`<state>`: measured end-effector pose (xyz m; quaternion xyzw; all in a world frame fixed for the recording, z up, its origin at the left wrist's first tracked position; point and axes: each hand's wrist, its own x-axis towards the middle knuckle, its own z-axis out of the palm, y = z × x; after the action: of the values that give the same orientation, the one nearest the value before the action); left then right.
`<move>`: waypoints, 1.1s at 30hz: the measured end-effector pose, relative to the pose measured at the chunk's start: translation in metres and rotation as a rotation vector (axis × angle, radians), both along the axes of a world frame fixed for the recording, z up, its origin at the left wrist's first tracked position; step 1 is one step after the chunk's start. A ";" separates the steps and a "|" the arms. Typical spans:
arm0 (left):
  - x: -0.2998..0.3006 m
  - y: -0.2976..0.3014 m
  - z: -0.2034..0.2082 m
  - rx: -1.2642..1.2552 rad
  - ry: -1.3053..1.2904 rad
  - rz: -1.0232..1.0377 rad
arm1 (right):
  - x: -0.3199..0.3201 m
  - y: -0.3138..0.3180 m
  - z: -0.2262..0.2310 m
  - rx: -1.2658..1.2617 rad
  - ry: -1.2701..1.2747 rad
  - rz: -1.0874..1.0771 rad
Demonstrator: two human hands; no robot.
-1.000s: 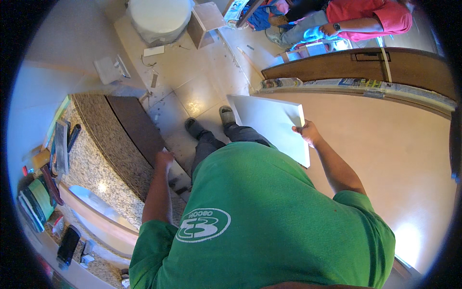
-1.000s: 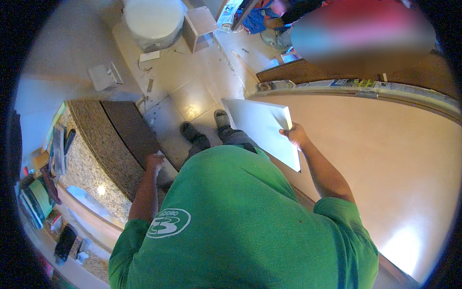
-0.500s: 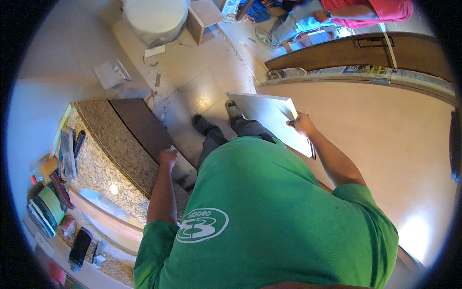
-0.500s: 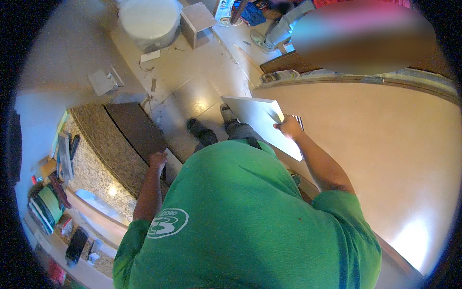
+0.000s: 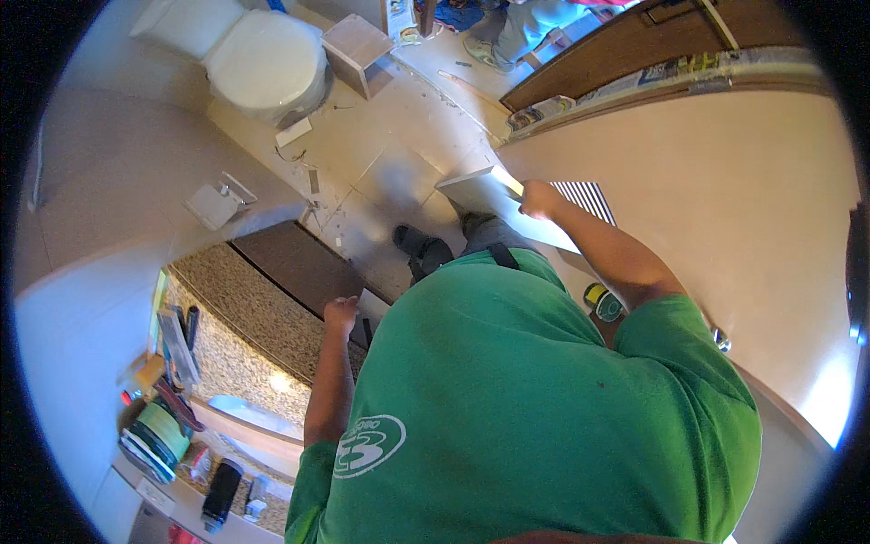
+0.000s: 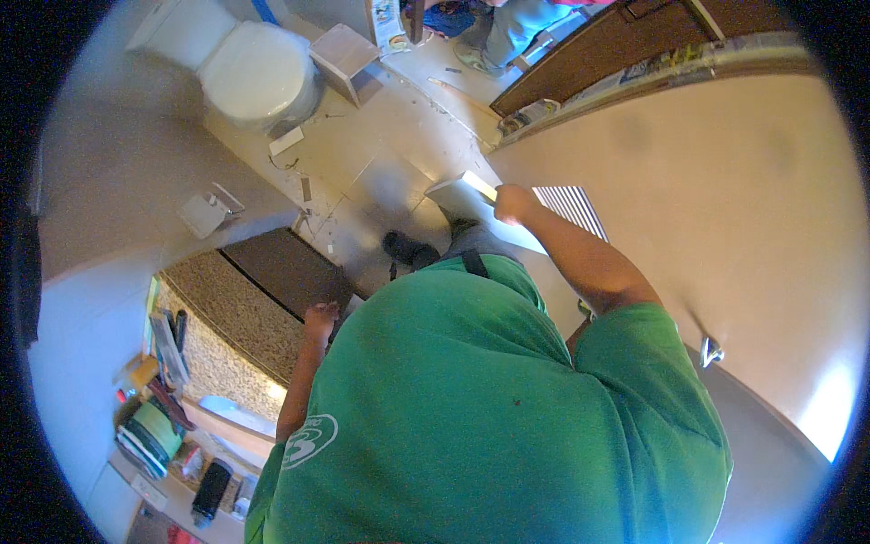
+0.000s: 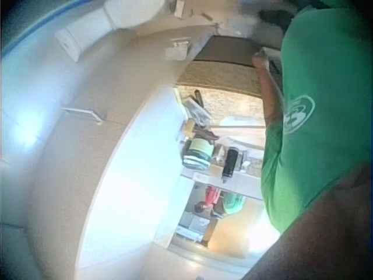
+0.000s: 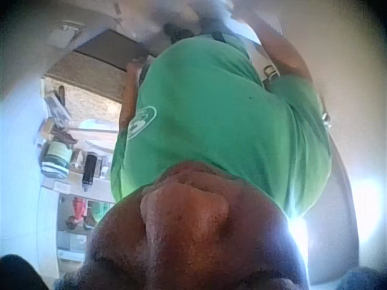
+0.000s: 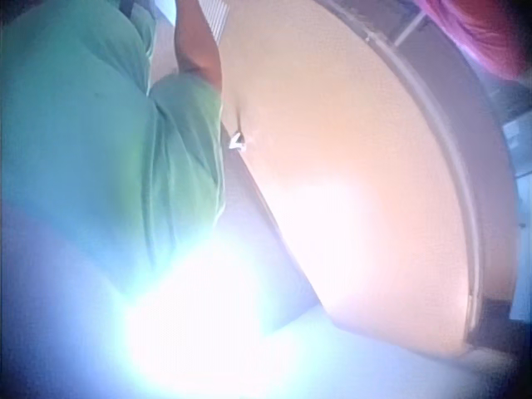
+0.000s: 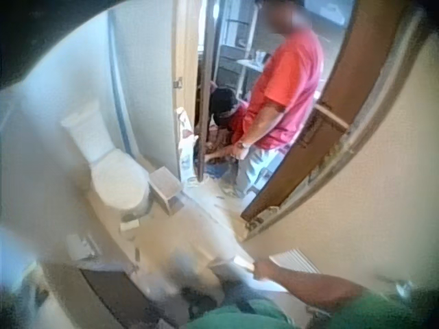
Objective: The person sands the edges of a white rectangular board using a sanding block. They then carry the board to another room and place it on a shelf.
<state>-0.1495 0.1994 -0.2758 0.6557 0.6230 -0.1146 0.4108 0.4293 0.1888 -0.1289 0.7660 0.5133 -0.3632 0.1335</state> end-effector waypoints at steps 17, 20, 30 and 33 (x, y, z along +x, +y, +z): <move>0.040 0.033 0.111 -0.125 0.037 0.218 | -0.015 0.025 -0.027 -0.038 0.051 0.091; 0.049 0.030 0.112 -0.082 0.015 0.077 | -0.015 0.025 -0.025 -0.036 0.073 0.087; 0.024 0.002 0.064 -0.165 0.038 0.305 | 0.003 -0.003 -0.026 -0.101 0.085 0.053; 0.011 -0.008 0.035 -0.125 -0.123 0.475 | 0.011 -0.022 -0.028 -0.144 0.078 0.050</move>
<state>-0.1381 0.1911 -0.2403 0.4699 0.7251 -0.0132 0.5032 0.4401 0.1673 -0.1570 0.7268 0.5096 -0.4252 0.1769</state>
